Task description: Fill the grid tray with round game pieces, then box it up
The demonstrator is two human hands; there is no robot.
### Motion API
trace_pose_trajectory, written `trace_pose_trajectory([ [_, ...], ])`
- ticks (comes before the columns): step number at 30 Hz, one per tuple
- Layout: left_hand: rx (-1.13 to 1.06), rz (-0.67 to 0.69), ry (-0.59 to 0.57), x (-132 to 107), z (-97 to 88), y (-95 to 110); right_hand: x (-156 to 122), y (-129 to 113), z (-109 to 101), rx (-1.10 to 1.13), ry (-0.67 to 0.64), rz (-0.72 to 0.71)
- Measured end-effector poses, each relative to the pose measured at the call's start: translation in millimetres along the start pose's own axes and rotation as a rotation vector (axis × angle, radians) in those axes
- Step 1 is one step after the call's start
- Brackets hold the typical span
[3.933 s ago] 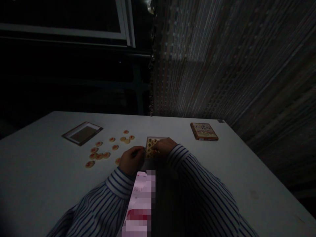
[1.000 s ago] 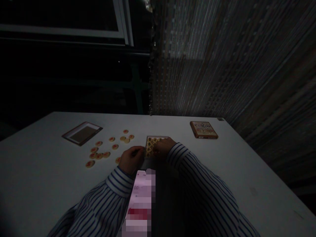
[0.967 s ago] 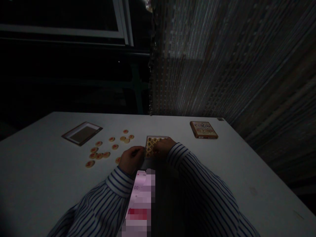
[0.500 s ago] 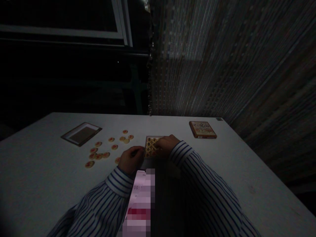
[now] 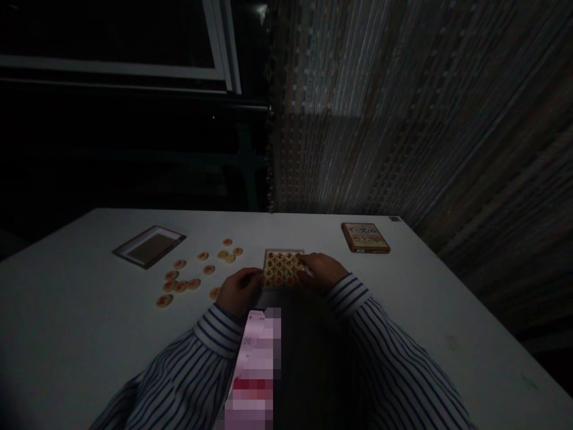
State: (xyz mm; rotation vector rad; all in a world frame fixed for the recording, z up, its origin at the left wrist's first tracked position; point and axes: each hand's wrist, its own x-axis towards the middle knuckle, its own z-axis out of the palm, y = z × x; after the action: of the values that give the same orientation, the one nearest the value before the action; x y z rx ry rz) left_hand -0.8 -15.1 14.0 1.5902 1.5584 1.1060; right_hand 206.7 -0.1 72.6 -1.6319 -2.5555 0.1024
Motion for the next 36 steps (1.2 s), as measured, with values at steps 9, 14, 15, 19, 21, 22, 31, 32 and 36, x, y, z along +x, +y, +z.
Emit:
trace_pose_trajectory([
  [9,0.037,0.035,-0.001,-2.1,3.3,-2.4,-19.1,8.4,29.3,0.28,-0.021,0.107],
  [14,0.031,0.049,-0.021,-1.1,5.3,-8.2,-18.8,4.6,29.4,0.422,-0.057,0.109],
  [15,0.025,0.054,-0.024,-0.5,6.0,-9.8,-19.5,2.8,28.9,0.459,-0.029,0.109],
  [19,0.01,0.041,-0.036,1.0,7.2,-12.2,-23.5,-7.2,23.3,0.523,0.022,0.115],
  [21,0.022,0.035,-0.052,0.6,6.2,-10.3,-24.5,-12.3,18.6,0.512,0.022,0.102],
  [22,0.028,0.039,-0.056,0.1,5.5,-9.0,-24.5,-14.4,16.3,0.497,0.026,0.095],
  [31,-0.004,0.047,-0.05,-0.2,7.3,-11.8,-22.9,-11.2,23.2,0.412,0.035,0.139],
  [32,-0.002,0.048,-0.055,0.1,7.6,-12.7,-22.8,-9.7,25.6,0.405,0.041,0.135],
  [36,0.02,0.056,-0.066,0.4,7.2,-13.8,-22.4,-6.7,31.3,0.379,0.069,0.12],
])
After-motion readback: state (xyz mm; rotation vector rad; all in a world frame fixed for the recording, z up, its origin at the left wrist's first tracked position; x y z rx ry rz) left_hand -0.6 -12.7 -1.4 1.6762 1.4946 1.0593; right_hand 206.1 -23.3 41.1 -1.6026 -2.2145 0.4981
